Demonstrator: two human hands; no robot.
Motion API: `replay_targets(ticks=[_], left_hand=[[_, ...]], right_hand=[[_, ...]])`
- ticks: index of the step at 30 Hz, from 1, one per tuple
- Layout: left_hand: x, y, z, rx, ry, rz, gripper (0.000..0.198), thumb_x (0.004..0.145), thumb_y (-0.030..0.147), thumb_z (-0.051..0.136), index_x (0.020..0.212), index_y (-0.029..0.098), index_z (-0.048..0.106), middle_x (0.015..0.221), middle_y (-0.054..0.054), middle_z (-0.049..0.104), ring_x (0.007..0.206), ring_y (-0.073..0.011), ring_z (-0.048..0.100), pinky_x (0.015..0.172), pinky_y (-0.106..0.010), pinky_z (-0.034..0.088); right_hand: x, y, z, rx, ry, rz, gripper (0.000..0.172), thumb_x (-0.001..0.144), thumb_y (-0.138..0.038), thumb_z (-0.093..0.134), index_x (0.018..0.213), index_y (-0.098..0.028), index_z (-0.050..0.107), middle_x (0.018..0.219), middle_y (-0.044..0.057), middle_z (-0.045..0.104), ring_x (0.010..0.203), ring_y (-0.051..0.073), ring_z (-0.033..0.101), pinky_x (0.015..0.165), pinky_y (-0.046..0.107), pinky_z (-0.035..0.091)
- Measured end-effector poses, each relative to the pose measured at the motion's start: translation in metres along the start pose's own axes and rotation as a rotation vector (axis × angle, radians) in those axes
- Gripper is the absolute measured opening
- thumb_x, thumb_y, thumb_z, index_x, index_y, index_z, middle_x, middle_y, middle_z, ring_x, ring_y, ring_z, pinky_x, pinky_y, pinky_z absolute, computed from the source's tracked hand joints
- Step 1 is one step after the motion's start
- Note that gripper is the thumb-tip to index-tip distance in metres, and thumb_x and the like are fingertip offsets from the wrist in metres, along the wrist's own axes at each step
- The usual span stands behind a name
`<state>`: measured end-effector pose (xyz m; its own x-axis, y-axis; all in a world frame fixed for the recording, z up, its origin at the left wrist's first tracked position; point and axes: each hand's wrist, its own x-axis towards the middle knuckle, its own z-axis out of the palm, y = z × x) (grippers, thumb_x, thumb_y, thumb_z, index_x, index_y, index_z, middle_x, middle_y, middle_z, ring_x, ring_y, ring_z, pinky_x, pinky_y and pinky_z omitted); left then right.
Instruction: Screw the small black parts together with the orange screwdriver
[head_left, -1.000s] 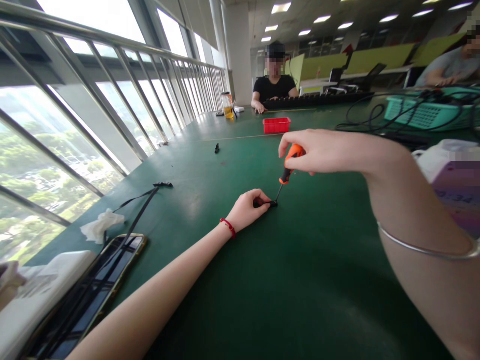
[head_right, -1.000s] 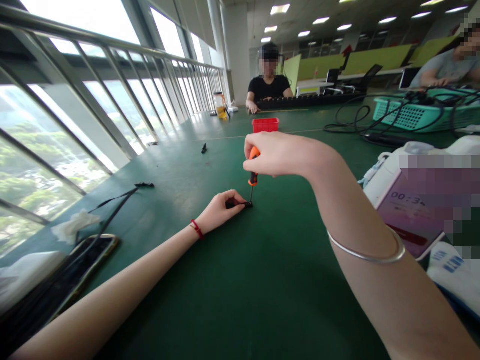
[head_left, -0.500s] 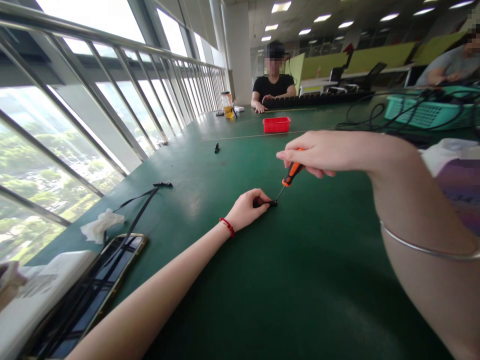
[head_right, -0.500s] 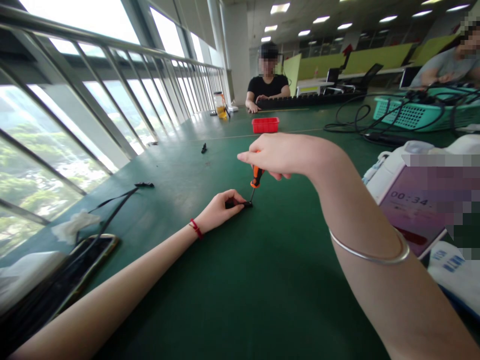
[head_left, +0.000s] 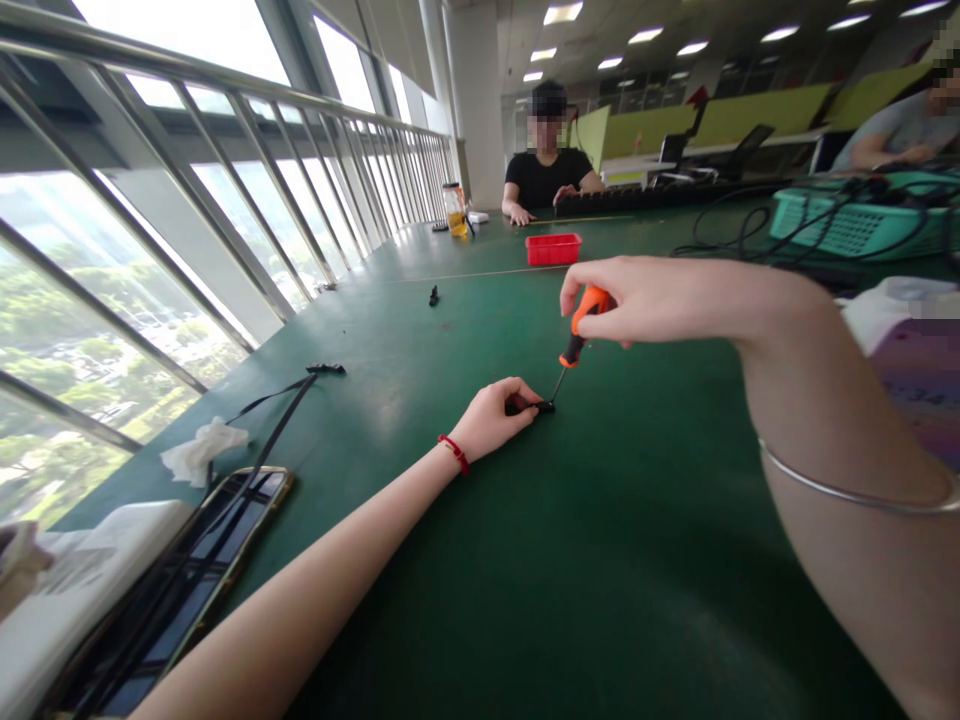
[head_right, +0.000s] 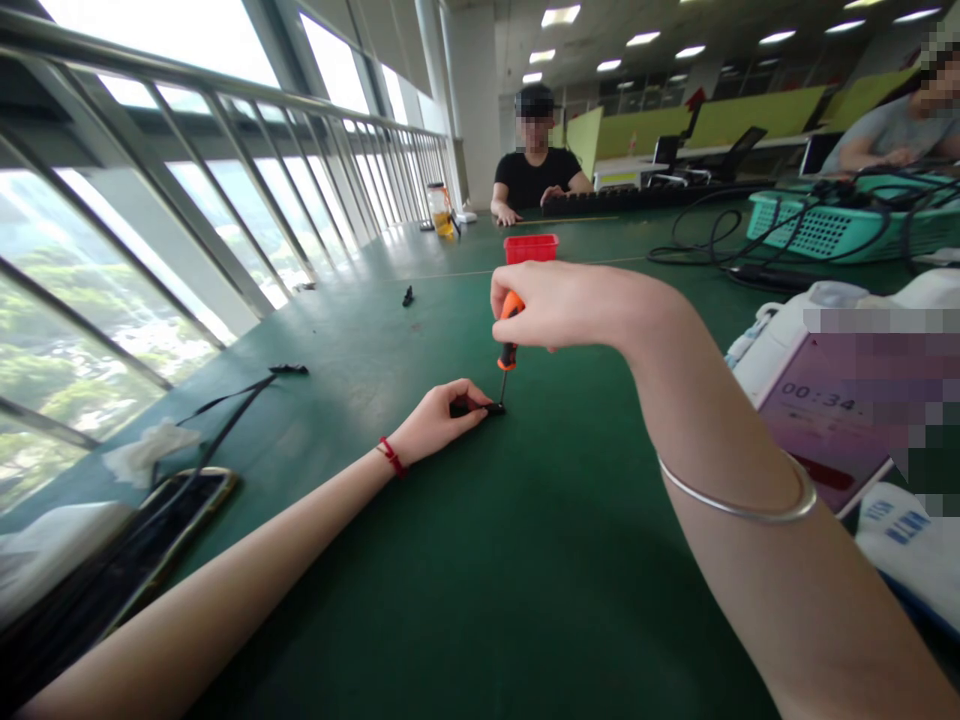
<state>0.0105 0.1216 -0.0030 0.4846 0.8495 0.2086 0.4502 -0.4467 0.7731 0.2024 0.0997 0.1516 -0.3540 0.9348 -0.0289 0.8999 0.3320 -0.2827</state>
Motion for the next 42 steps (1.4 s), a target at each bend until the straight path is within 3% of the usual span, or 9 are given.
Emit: replay_targets(ticks=[5,11,16,22,42], left_hand=[[0.000,0.000,0.000,0.015,0.011,0.002,0.013,0.075,0.018,0.057,0.085,0.012,0.063,0.082,-0.004,0.066,0.072,-0.0132,0.058,0.068,-0.024,0.047],[0.000,0.001,0.000,0.021,0.020,-0.004,0.012,0.075,0.018,0.057,0.084,0.013,0.063,0.084,-0.004,0.067,0.073,-0.0133,0.058,0.068,-0.024,0.047],[0.000,0.002,0.000,0.011,0.024,-0.001,0.011,0.075,0.018,0.058,0.083,0.013,0.063,0.085,-0.005,0.067,0.074,-0.0134,0.059,0.069,-0.024,0.048],[0.000,0.001,0.000,-0.007,0.025,-0.013,0.012,0.075,0.018,0.059,0.084,0.013,0.064,0.082,-0.004,0.067,0.073,-0.0130,0.059,0.069,-0.024,0.048],[0.001,0.000,0.002,-0.008,0.045,-0.015,0.010,0.073,0.019,0.060,0.081,0.014,0.061,0.085,-0.005,0.068,0.075,-0.0141,0.060,0.072,-0.026,0.049]], right_hand=[[0.001,-0.001,0.001,-0.007,0.013,0.029,0.034,0.082,-0.052,0.046,0.089,-0.022,0.060,0.061,0.000,0.058,0.052,0.013,0.050,0.054,0.026,0.031],[-0.001,-0.002,0.000,-0.017,-0.009,-0.044,0.024,0.077,-0.044,0.055,0.089,-0.024,0.062,0.066,-0.001,0.059,0.054,0.012,0.049,0.053,0.026,0.029],[-0.001,-0.004,0.001,-0.010,-0.008,-0.003,0.034,0.081,-0.051,0.047,0.081,-0.022,0.064,0.056,0.000,0.055,0.051,0.012,0.048,0.053,0.027,0.029],[0.001,-0.003,0.001,-0.034,0.069,-0.051,0.020,0.077,-0.039,0.053,0.080,-0.024,0.067,0.063,0.000,0.058,0.054,0.012,0.049,0.053,0.027,0.029],[0.003,-0.009,0.005,-0.010,0.131,-0.136,0.016,0.075,-0.034,0.054,0.078,-0.024,0.066,0.075,0.001,0.062,0.062,0.014,0.052,0.057,0.028,0.032]])
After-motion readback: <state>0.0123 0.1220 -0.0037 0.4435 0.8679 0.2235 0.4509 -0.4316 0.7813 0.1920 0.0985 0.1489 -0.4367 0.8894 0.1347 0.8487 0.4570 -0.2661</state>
